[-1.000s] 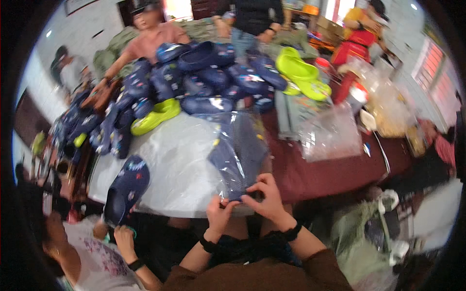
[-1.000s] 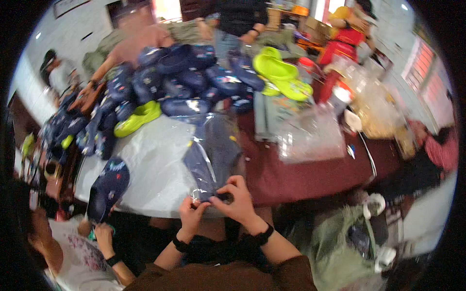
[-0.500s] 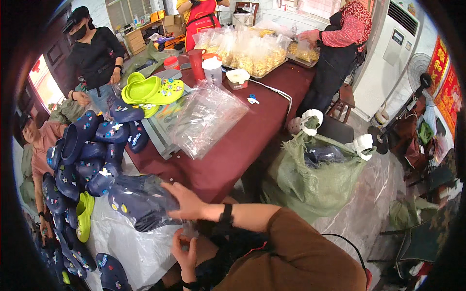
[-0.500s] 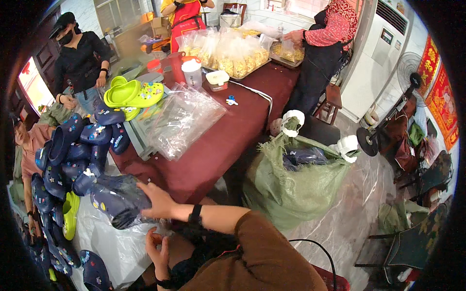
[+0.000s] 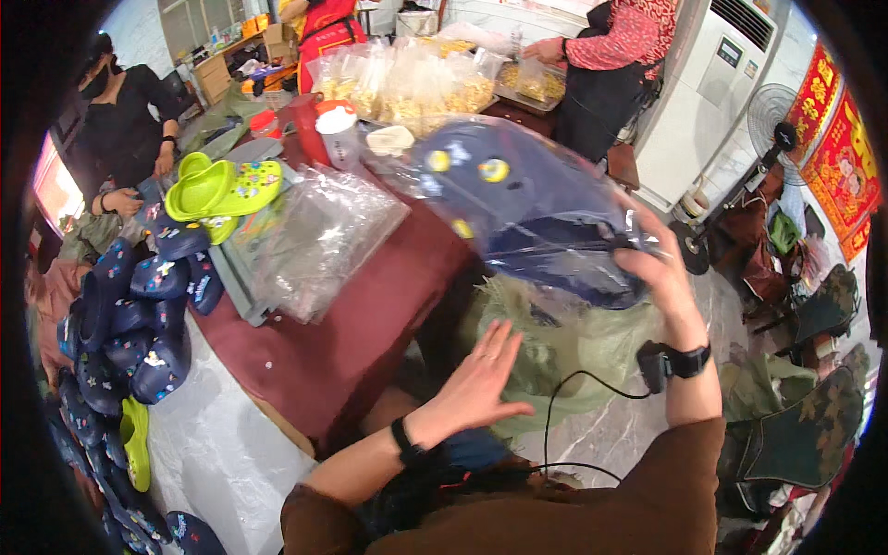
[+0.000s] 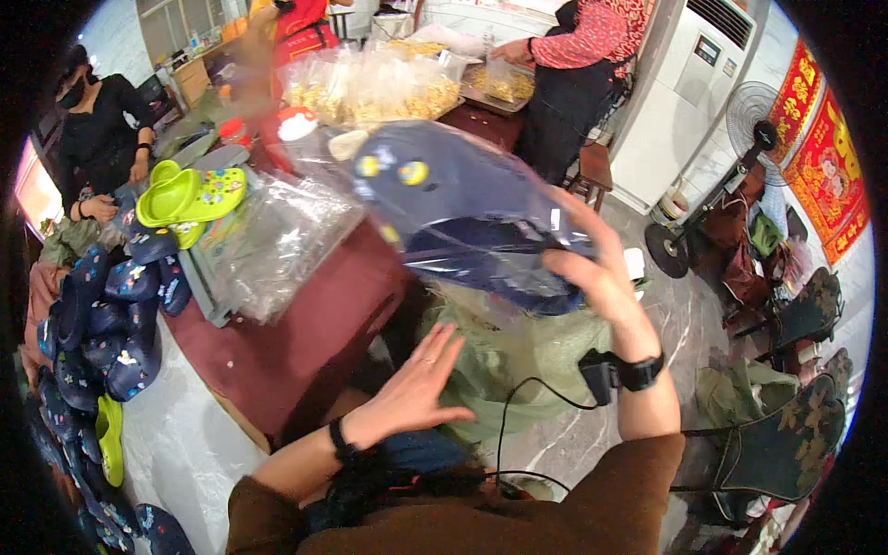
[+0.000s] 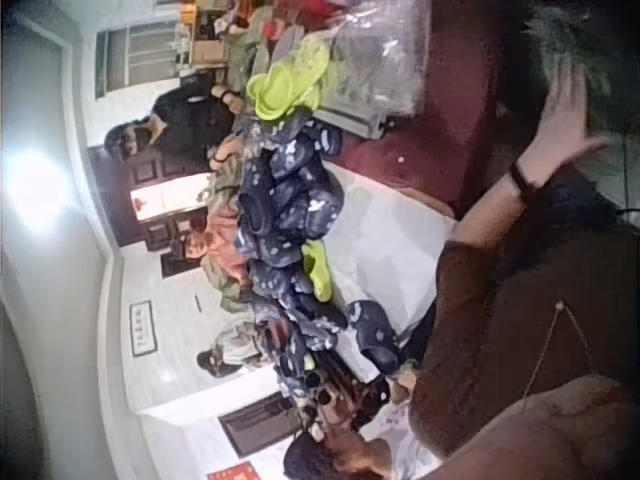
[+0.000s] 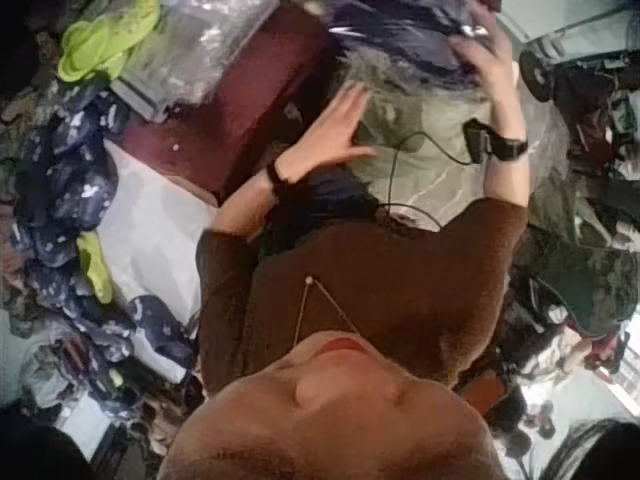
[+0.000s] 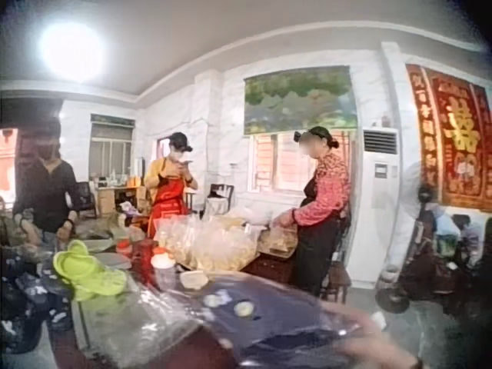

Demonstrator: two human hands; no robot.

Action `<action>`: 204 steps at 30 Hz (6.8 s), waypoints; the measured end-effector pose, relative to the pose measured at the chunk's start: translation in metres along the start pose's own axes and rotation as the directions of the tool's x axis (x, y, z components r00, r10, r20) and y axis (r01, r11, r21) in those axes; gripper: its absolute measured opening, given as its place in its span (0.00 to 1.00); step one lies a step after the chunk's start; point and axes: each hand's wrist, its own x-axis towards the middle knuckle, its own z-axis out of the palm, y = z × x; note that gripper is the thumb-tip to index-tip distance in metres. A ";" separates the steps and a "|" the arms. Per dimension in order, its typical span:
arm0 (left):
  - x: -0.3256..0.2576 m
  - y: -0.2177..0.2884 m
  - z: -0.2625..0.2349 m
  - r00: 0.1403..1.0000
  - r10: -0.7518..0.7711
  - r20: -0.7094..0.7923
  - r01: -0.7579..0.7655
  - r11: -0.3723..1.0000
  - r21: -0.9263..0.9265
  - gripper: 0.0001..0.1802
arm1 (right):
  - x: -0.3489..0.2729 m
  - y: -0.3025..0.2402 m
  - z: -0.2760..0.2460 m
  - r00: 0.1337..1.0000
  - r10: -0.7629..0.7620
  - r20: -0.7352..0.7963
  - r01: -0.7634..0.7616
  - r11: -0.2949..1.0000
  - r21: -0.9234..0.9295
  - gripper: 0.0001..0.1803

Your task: The recorder is bagging decorated clogs into individual plastic bags and then placing those bags into a larger sack.

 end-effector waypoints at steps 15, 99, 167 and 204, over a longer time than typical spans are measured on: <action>0.087 0.021 0.136 0.924 0.378 0.057 -0.381 0.924 0.040 0.20 | 0.033 0.023 -0.072 0.905 0.087 0.416 0.302 0.558 -0.773 0.27; -0.260 -0.044 -0.045 0.621 -0.622 -0.477 0.746 0.656 0.116 0.36 | 0.029 0.073 0.408 0.878 -0.149 0.455 0.420 0.697 -0.582 0.28; -0.398 0.084 -0.137 -0.060 -0.534 -0.843 0.033 0.843 -0.536 0.33 | -0.119 -0.100 0.484 0.436 -0.363 0.823 0.736 0.670 -0.095 0.49; -0.367 -0.033 -0.021 0.195 -0.544 -0.816 0.966 0.250 0.064 0.34 | -0.078 0.009 0.376 0.770 -0.364 0.525 0.328 0.930 0.164 0.24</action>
